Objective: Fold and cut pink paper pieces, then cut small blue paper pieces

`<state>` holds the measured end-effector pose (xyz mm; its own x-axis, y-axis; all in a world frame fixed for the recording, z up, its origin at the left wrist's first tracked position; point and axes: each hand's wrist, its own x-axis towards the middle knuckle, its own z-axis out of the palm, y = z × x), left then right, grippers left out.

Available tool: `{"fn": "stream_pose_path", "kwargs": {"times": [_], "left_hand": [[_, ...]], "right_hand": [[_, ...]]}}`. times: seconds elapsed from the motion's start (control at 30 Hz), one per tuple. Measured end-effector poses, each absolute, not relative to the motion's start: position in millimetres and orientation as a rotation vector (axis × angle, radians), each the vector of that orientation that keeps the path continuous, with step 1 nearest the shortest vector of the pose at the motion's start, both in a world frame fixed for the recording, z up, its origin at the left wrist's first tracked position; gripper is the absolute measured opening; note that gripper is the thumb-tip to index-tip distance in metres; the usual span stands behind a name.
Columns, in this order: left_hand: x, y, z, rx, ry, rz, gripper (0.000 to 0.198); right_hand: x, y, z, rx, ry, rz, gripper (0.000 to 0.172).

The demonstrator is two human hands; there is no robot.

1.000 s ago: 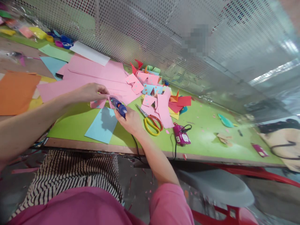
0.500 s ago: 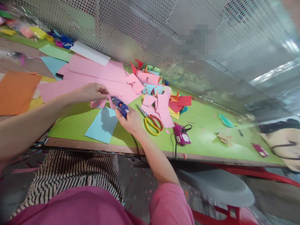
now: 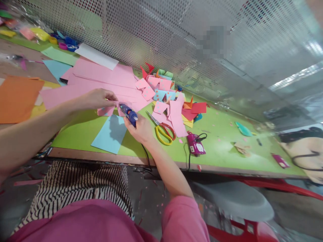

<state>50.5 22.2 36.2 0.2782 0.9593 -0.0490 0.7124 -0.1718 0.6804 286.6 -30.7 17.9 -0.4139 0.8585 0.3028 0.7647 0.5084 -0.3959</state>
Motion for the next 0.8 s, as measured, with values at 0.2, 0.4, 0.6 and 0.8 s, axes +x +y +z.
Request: {"fn": "stream_pose_path", "kwargs": {"times": [0.2, 0.4, 0.6, 0.8], "left_hand": [[51.2, 21.0, 37.9, 1.949, 1.487, 0.534, 0.04], [51.7, 19.2, 38.2, 1.944, 1.501, 0.538, 0.037], [52.6, 18.9, 39.8, 1.947, 1.505, 0.538, 0.04], [51.8, 18.7, 43.0, 1.953, 1.491, 0.468, 0.044]], "right_hand": [[287.0, -29.9, 17.0, -1.332, -2.27, 0.286, 0.037], [286.8, -29.8, 16.8, -1.303, -2.271, 0.28, 0.035], [285.4, -30.5, 16.3, -1.253, -2.279, 0.289, 0.034], [286.5, -31.2, 18.8, -1.312, -2.265, 0.275, 0.034]]}}
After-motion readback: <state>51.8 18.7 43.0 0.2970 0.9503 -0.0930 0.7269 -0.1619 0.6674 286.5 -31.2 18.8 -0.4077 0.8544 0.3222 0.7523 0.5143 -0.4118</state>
